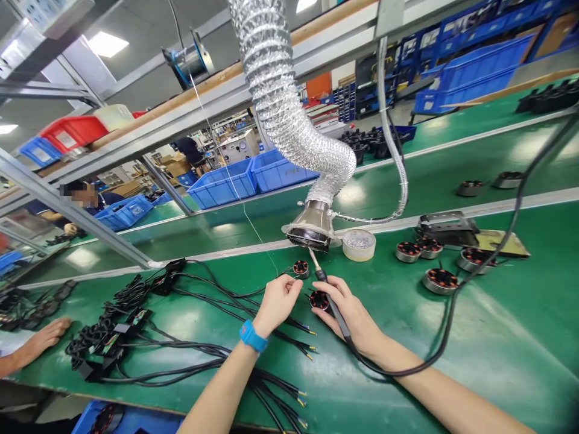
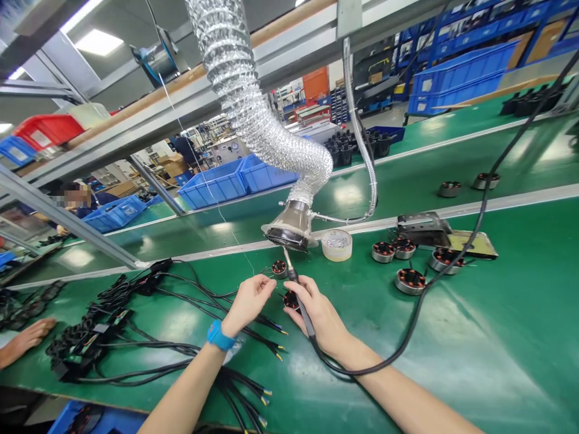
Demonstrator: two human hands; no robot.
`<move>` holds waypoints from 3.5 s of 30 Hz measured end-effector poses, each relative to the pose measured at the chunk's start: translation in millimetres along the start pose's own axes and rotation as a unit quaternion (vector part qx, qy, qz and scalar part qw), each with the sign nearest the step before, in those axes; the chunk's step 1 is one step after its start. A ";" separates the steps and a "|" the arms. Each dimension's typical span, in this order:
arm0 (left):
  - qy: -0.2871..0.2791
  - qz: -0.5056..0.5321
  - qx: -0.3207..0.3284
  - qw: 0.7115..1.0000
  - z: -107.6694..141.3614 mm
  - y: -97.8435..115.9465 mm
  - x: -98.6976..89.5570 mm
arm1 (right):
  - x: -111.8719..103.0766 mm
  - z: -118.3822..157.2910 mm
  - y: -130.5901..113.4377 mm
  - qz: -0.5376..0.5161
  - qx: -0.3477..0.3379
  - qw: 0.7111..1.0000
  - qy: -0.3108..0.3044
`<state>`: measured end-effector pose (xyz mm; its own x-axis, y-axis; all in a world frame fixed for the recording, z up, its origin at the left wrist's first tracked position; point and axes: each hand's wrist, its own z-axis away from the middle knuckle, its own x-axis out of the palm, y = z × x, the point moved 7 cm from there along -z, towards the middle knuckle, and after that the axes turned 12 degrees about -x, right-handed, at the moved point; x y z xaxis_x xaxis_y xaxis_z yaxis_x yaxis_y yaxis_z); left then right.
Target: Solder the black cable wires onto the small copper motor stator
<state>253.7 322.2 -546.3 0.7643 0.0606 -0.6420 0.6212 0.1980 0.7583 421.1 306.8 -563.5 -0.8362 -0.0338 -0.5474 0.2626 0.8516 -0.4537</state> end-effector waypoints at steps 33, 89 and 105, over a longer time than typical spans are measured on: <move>-0.219 0.183 -0.107 0.952 4.9 -13.5 23.1 | 2.0 0.7 3.6 -0.031 0.014 0.999 -0.005; -0.238 0.186 0.084 0.950 2.0 -11.2 -26.9 | 9.5 -32.7 -22.8 -0.009 0.036 0.998 0.042; -0.220 0.170 0.073 0.958 3.6 -9.8 -17.5 | 15.9 -46.3 -36.3 -0.182 0.054 0.962 0.197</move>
<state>234.8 315.7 -542.1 0.9056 -0.3267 -0.2703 0.3173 0.0991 0.9431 375.9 299.6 -523.2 -0.9942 -0.1001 -0.0401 -0.0506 0.7613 -0.6465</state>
